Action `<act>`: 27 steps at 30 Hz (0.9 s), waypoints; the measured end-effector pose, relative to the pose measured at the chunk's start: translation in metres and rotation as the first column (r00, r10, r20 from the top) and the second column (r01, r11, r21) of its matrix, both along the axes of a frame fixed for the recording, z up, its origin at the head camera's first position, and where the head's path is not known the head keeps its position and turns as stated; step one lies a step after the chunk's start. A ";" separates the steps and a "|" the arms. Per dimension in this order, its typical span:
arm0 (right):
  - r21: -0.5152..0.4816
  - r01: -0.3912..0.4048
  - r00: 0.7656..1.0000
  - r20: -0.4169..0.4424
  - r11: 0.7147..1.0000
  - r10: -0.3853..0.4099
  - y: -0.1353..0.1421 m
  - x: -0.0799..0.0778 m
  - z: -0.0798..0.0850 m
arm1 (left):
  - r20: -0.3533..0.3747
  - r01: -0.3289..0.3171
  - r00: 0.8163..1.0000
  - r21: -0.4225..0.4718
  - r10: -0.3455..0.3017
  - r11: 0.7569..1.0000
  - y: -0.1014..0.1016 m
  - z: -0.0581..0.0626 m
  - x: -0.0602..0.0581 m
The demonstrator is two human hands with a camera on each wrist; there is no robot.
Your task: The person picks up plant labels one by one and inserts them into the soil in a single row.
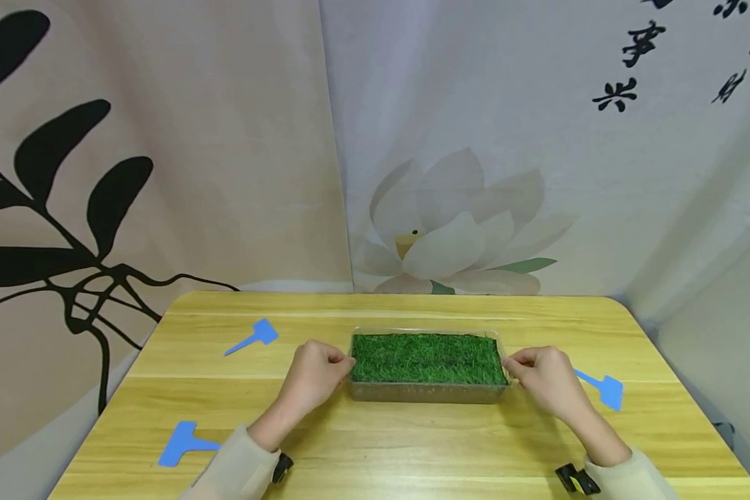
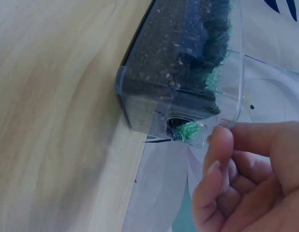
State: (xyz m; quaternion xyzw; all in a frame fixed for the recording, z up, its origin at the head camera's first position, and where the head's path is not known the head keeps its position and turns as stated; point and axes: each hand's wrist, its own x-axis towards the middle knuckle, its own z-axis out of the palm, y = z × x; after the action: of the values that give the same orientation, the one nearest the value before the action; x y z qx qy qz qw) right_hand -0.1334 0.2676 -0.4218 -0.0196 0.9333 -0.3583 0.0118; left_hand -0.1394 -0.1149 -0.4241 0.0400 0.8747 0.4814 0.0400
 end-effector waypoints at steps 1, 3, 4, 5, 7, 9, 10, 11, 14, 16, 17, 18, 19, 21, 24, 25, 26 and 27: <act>0.001 -0.001 1.000 0.003 1.000 0.001 0.000 0.001 0.001 | -0.003 0.003 1.000 -0.006 -0.003 1.000 0.000 0.000 0.001; 0.002 -0.002 1.000 0.011 1.000 0.002 -0.001 0.003 0.002 | -0.010 0.009 1.000 -0.013 -0.009 1.000 -0.001 0.000 0.003; 0.002 -0.003 1.000 0.016 1.000 0.003 -0.001 0.005 0.003 | -0.011 0.012 1.000 -0.016 -0.012 1.000 -0.001 0.000 0.004; 0.000 -0.004 1.000 0.022 1.000 0.004 -0.001 0.006 0.003 | -0.011 0.014 1.000 -0.022 -0.015 1.000 -0.002 0.001 0.006; 0.000 -0.006 0.999 0.035 1.000 0.006 -0.002 0.008 0.005 | -0.012 0.020 1.000 -0.020 -0.020 1.000 -0.003 0.002 0.009; 0.001 -0.007 0.999 0.048 1.000 0.007 -0.002 0.010 0.006 | -0.008 0.025 1.000 -0.020 -0.025 0.999 -0.003 0.003 0.011; 0.002 -0.008 0.999 0.053 1.000 0.008 -0.002 0.011 0.006 | -0.004 0.027 1.000 -0.020 -0.028 0.999 -0.004 0.004 0.012; 0.003 -0.010 0.998 0.059 1.000 0.010 -0.003 0.012 0.006 | -0.003 0.029 1.000 -0.020 -0.029 0.999 -0.004 0.004 0.014; 0.007 -0.013 0.997 0.075 1.000 0.012 -0.003 0.015 0.007 | 0.001 0.030 1.000 -0.024 -0.030 0.999 -0.005 0.005 0.017; 0.008 -0.017 0.997 0.082 1.000 0.016 -0.003 0.017 0.007 | 0.006 0.031 1.000 -0.032 -0.031 0.999 -0.005 0.005 0.019; 0.009 -0.020 0.996 0.084 1.000 0.019 -0.003 0.018 0.007 | 0.008 0.031 1.000 -0.037 -0.031 0.999 -0.005 0.005 0.020; 0.011 -0.020 0.996 0.087 1.000 0.019 -0.004 0.018 0.007 | 0.010 0.031 0.999 -0.044 -0.030 0.999 -0.005 0.005 0.021; 0.012 -0.022 0.996 0.088 1.000 0.021 -0.004 0.019 0.007 | 0.010 0.030 1.000 -0.048 -0.030 0.998 -0.005 0.005 0.022; 0.016 -0.025 0.996 0.087 1.000 0.023 -0.004 0.020 0.006 | 0.013 0.033 0.999 -0.055 -0.033 0.998 -0.005 0.005 0.024; 0.020 -0.025 0.995 0.092 0.999 0.023 -0.004 0.023 0.007 | 0.009 0.040 0.999 -0.065 -0.040 0.997 -0.005 0.006 0.027; 0.019 -0.028 0.995 0.095 0.999 0.026 -0.004 0.024 0.007 | 0.007 0.044 0.999 -0.068 -0.043 0.997 -0.005 0.007 0.028; 0.018 -0.030 0.995 0.098 0.999 0.028 -0.004 0.024 0.008 | 0.005 0.049 0.999 -0.074 -0.048 0.996 -0.006 0.007 0.029; 0.019 -0.036 0.995 0.096 0.999 0.034 -0.004 0.025 0.008 | 0.004 0.054 0.999 -0.080 -0.054 0.995 -0.006 0.007 0.030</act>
State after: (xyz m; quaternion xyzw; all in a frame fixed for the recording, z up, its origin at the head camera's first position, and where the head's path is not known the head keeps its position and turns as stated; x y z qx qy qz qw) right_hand -0.1085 0.2635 -0.4139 -0.0186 0.9349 -0.3488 0.0627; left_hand -0.1089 -0.1208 -0.4166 0.0617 0.8918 0.4448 0.0553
